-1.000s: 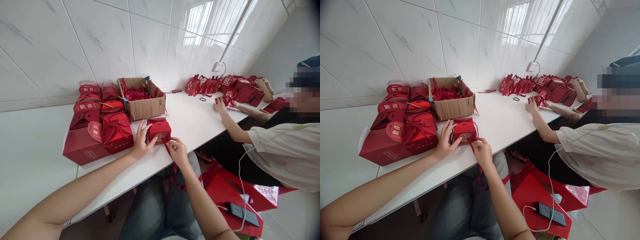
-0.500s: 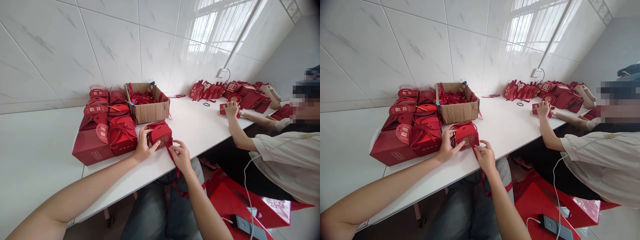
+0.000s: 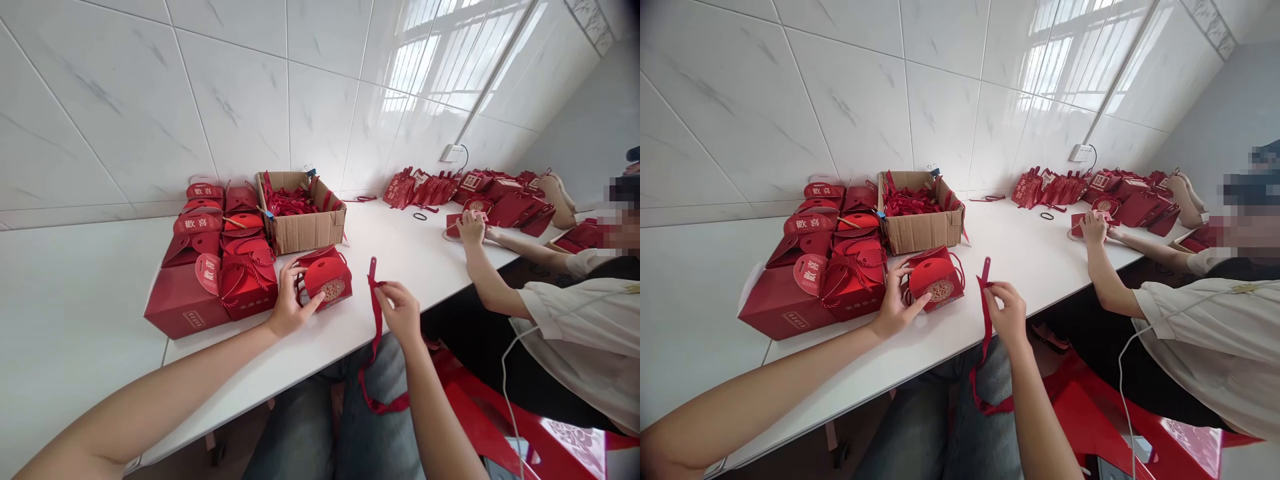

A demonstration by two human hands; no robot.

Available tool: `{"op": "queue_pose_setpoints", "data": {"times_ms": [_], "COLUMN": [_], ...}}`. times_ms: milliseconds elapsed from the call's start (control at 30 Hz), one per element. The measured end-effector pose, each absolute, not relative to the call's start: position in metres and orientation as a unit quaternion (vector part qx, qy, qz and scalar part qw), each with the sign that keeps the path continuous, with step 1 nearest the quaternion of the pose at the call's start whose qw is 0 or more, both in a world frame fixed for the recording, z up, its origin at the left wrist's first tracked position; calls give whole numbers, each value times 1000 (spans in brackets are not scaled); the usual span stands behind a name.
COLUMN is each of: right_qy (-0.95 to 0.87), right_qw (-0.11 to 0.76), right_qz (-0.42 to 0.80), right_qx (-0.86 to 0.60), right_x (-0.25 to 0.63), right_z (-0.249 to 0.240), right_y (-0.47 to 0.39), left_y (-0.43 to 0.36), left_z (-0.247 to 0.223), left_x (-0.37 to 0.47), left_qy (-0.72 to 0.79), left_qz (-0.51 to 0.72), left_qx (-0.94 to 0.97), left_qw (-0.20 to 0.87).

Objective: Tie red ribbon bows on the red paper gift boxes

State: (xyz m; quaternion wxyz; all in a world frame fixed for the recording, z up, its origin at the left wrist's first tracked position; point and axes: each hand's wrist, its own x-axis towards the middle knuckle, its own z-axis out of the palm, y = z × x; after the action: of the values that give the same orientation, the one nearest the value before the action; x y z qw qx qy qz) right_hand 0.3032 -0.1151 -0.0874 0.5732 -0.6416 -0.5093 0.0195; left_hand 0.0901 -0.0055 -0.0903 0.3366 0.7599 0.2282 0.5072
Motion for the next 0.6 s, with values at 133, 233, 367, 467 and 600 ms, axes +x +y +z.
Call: {"op": "queue_pose_setpoints", "data": {"times_ms": [133, 233, 367, 467, 600], "right_qy": [-490, -422, -357, -341, -368], "right_qw": [593, 620, 665, 679, 651], "right_qz": [20, 29, 185, 316, 407], "right_qx": [-638, -661, -629, -568, -524], "right_x": [329, 331, 310, 291, 274], "right_z": [-65, -63, -72, -72, -59], "right_y": [-82, -73, -94, -113, -120], "left_y": [-8, -5, -2, -2, -5], "left_z": [-87, -90, -94, -95, -94], "left_x": [89, 89, 91, 92, 92], "left_qy": [242, 258, 262, 252, 245], "left_qz": [498, 495, 499, 509, 501], "left_qx": [791, 794, 798, 803, 814], "left_qw": [259, 239, 212, 182, 161]}}
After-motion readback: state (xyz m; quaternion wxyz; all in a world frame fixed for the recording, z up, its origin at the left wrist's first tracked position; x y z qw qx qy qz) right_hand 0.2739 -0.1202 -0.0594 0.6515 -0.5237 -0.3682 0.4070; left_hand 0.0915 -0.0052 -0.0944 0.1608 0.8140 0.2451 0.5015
